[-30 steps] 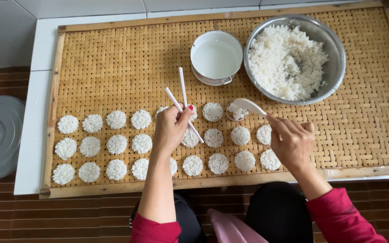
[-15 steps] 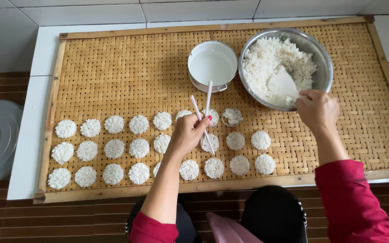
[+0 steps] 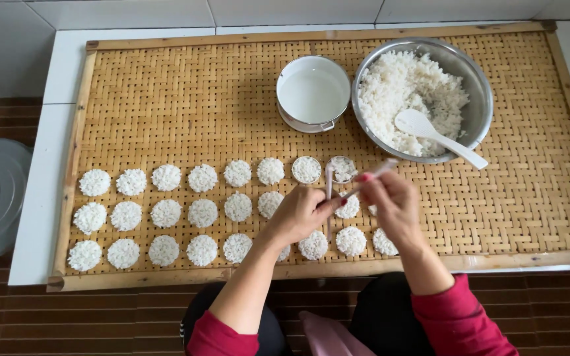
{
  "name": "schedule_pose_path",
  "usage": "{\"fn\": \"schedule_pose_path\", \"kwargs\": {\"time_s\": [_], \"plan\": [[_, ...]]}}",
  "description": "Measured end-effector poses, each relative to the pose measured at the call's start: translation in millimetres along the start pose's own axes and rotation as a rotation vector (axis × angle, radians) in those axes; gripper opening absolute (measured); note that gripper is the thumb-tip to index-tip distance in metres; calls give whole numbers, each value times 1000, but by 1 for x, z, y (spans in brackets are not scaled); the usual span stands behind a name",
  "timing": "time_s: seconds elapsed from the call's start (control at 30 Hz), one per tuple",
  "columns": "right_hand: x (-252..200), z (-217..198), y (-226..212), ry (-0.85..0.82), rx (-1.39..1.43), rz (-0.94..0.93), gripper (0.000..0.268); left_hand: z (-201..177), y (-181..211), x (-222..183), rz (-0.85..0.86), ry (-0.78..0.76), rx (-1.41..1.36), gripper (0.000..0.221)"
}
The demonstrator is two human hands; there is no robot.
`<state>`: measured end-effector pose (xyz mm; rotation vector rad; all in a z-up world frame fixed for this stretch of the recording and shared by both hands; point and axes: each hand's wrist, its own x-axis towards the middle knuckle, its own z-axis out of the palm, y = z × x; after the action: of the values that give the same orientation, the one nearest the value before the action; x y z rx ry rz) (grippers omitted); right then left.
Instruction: Making small circular rice cakes by scooping rice into a mold and pressing it down on a bamboo mat.
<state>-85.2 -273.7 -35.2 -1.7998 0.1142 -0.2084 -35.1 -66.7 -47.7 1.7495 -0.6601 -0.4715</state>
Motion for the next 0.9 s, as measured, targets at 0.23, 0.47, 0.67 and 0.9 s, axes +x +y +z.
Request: {"fn": "schedule_pose_path", "kwargs": {"time_s": [0.23,0.47,0.67,0.9], "plan": [[-4,-21,42,266,-217,-404,27,-25,0,7,105,551,123,24],[-9,-12,58,201,-352,-392,22,-7,-19,20,25,474,163,23],[-9,-15,81,229,-362,-529,18,-3,-25,17,-50,398,221,23],[-11,-10,64,205,-312,-508,18,-1,-23,18,-50,354,216,22]]}}
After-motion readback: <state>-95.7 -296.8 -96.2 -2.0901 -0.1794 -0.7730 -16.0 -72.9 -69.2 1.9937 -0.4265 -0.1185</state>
